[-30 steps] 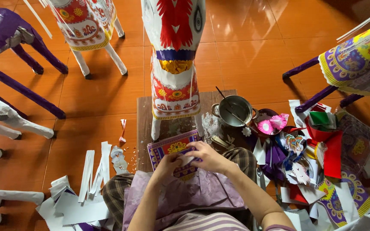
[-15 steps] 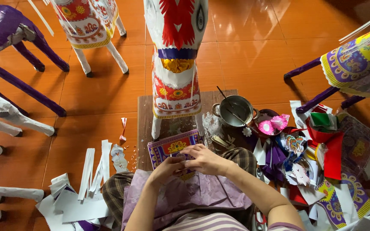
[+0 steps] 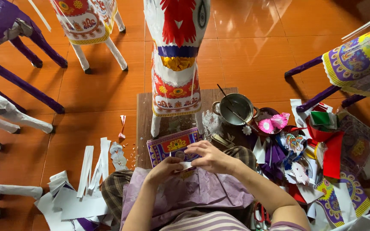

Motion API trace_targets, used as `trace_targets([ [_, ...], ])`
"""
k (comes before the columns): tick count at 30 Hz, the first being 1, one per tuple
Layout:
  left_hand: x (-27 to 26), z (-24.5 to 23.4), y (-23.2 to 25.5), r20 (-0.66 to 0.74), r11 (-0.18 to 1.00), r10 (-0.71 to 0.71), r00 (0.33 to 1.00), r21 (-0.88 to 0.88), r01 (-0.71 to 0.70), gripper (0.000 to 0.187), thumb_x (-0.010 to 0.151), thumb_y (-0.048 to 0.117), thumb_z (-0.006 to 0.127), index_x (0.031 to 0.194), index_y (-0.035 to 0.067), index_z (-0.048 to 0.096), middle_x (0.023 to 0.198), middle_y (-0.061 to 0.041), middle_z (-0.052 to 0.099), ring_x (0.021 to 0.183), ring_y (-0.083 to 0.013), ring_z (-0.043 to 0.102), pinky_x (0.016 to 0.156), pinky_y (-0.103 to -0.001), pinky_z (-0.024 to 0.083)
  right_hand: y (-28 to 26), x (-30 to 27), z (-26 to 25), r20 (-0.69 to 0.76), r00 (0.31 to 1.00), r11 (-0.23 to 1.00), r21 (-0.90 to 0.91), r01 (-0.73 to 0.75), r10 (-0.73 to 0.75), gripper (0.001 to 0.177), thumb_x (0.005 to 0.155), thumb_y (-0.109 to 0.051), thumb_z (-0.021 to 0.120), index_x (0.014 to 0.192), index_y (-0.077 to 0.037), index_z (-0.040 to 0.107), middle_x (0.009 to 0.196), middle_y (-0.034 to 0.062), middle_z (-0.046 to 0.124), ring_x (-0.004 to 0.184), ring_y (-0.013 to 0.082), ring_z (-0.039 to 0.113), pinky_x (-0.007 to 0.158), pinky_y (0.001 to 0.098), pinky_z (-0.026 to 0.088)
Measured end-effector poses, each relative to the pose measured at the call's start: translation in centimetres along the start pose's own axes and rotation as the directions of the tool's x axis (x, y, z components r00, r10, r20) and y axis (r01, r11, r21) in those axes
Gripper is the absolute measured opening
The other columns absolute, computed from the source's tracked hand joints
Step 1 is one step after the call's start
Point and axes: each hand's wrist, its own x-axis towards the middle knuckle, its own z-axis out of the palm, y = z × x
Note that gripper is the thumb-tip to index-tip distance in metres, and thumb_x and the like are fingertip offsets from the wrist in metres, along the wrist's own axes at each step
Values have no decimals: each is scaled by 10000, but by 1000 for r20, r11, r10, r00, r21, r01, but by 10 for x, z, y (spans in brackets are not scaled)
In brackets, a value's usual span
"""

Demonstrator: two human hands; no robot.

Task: Decorate a paper-mache horse with colorful paper and fabric

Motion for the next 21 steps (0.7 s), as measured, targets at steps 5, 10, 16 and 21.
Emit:
trace_targets([
  [5, -5, 2, 5, 4, 998, -1, 1000, -59, 1, 74, 836, -6, 690, 768, -31, 675, 649, -12, 492, 566, -90, 494, 494, -201, 395, -2, -1, -4, -31, 999, 1000, 11, -12, 13, 104, 856, -85, 771, 902, -162, 717, 1351, 75, 644, 1306, 315, 577, 1011, 484, 444],
  [10, -10, 5, 14, -16, 1000, -23, 1000, -2, 23, 60, 849, -3, 685, 816, -51, 698, 664, -24, 506, 574, -103, 499, 502, -203, 391, 1, -6, -6, -47, 998, 999, -9, -39, 38, 106, 851, -78, 776, 881, -155, 711, 1353, 60, 649, 1308, 300, 572, 1023, 453, 439],
  [16, 2, -32, -27, -167, 955, 34, 985, 297, 18, 245, 891, 115, 681, 1055, -49, 759, 918, -197, 697, 886, -247, 633, 751, -397, 542, 33, -28, 7, -94, 972, 975, 84, -206, 213, 116, 851, -64, 758, 847, -169, 708, 1332, 63, 648, 1291, 257, 565, 1051, 422, 426],
  [21, 5, -46, -49, -422, 992, 126, 898, 54, -113, 356, 980, 252, 687, 1181, -38, 731, 878, -149, 700, 734, -222, 665, 672, -357, 574, 40, -34, 9, -147, 919, 913, -135, -384, 365, 69, 917, -177, 732, 979, -184, 702, 1201, 43, 670, 1055, 274, 676, 865, 400, 546],
])
